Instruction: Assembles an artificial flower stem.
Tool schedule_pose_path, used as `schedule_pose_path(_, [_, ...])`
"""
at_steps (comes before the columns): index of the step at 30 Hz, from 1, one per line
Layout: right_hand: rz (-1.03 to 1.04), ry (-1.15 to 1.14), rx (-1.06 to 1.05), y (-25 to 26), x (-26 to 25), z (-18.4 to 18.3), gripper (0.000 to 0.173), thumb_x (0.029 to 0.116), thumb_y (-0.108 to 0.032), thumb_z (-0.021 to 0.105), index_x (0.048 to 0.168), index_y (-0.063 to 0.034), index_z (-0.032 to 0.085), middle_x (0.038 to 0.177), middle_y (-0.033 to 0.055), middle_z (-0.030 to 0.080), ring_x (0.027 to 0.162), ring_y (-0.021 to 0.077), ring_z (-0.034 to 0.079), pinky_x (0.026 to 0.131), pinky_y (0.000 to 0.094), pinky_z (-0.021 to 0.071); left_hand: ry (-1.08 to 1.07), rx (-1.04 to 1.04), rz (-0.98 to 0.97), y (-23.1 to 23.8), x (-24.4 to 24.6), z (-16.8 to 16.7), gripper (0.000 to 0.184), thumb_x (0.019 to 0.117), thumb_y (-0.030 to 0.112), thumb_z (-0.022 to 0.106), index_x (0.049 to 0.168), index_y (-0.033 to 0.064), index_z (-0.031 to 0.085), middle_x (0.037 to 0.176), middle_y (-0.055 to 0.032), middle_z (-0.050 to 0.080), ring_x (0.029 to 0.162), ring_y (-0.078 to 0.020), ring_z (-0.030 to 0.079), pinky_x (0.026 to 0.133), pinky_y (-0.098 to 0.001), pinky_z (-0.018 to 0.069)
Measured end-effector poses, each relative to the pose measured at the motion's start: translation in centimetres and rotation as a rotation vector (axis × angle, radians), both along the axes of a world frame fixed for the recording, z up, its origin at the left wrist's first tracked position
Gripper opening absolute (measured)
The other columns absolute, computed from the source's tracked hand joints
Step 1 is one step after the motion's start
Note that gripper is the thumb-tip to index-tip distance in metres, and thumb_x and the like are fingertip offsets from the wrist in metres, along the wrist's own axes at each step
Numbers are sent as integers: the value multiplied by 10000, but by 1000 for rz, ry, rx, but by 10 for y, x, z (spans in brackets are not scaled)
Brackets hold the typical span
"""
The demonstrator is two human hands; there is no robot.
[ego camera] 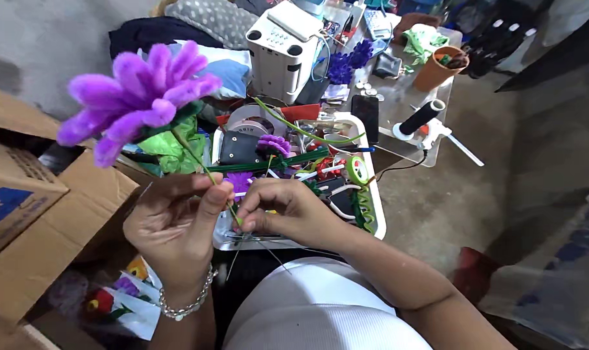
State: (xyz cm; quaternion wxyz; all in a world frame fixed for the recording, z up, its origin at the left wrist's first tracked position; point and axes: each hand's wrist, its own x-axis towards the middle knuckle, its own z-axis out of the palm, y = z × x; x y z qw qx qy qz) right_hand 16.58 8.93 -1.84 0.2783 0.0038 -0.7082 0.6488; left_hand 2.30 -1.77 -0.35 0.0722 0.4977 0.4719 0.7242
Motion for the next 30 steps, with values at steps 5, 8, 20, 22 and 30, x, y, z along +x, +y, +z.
schedule_pose_path(5, [-174,32,244,-5,4,-4,190,996,-124,656,950,51,715,857,80,682,774,45,629,715,184,537,27,-9,2,0,4,1,239,949,202,737,1180,232,686,1053,100,756,866,-54,736,771,-206,628])
schedule_pose_path(8, [-350,38,420,-13,6,-4,181,984,-136,664,922,19,731,821,77,690,742,66,629,687,190,526,-32,12,49,-3,2,2,348,939,247,748,1258,200,616,1083,66,742,905,-97,739,784,-247,638])
schedule_pose_path(20, [25,128,245,-7,9,0,241,1008,-137,642,932,78,720,864,124,689,813,85,647,742,209,534,-371,66,-181,-13,-9,13,124,956,204,704,1074,194,740,979,55,742,833,-40,702,741,-185,593])
schedule_pose_path(22, [237,119,20,-1,7,-4,231,1015,-115,623,950,96,690,871,82,654,777,24,608,685,166,514,-458,78,-331,-11,-8,16,71,954,213,697,1005,189,740,878,73,702,769,-32,663,703,-180,562])
schedule_pose_path(30, [257,143,-116,-5,-1,-17,195,1019,-111,612,967,71,658,885,39,630,769,-11,578,669,146,486,-665,163,-695,2,-1,17,52,941,137,706,988,138,728,877,40,693,765,-55,667,684,-176,560])
